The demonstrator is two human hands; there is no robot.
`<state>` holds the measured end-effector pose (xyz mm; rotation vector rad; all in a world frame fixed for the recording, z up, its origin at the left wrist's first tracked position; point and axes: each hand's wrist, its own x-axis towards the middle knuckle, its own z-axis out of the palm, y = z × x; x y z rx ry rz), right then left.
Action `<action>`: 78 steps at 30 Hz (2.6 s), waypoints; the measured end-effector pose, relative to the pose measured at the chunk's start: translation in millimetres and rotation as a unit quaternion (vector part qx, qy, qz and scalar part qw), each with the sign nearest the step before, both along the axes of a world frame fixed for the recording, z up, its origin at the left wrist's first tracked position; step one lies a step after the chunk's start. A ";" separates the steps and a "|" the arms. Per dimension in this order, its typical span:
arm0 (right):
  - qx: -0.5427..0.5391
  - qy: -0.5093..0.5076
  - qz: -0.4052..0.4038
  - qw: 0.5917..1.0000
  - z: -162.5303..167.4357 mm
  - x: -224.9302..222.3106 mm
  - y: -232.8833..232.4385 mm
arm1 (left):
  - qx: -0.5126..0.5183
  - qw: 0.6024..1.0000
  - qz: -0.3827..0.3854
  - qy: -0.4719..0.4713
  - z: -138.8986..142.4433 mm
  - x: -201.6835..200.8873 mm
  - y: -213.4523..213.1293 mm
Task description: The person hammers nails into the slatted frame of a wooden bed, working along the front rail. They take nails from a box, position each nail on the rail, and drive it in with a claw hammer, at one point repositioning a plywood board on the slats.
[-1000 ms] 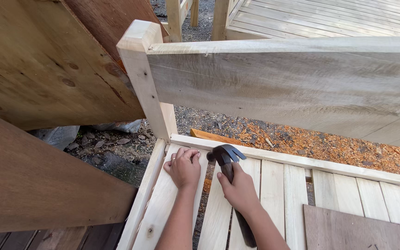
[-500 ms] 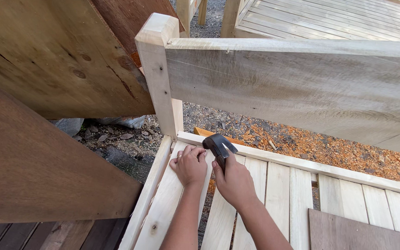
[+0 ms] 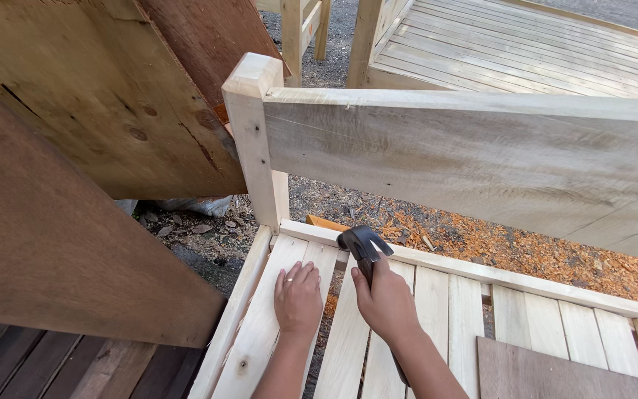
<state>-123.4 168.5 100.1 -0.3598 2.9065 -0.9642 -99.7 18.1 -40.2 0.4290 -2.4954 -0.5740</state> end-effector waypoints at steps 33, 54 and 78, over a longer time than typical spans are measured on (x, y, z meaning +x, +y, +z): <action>-0.045 -0.025 -0.170 0.984 -75.7 60.4 143.5 | 0.066 0.998 -0.016 0.011 75.0 24.1 86.8; -0.073 -0.089 -0.134 0.984 -54.8 83.7 139.5 | -0.046 0.799 -0.556 -0.226 62.4 -9.2 420.3; -0.061 0.143 -0.114 0.981 -85.2 69.6 136.7 | 0.396 0.868 -0.299 0.017 172.5 48.6 260.9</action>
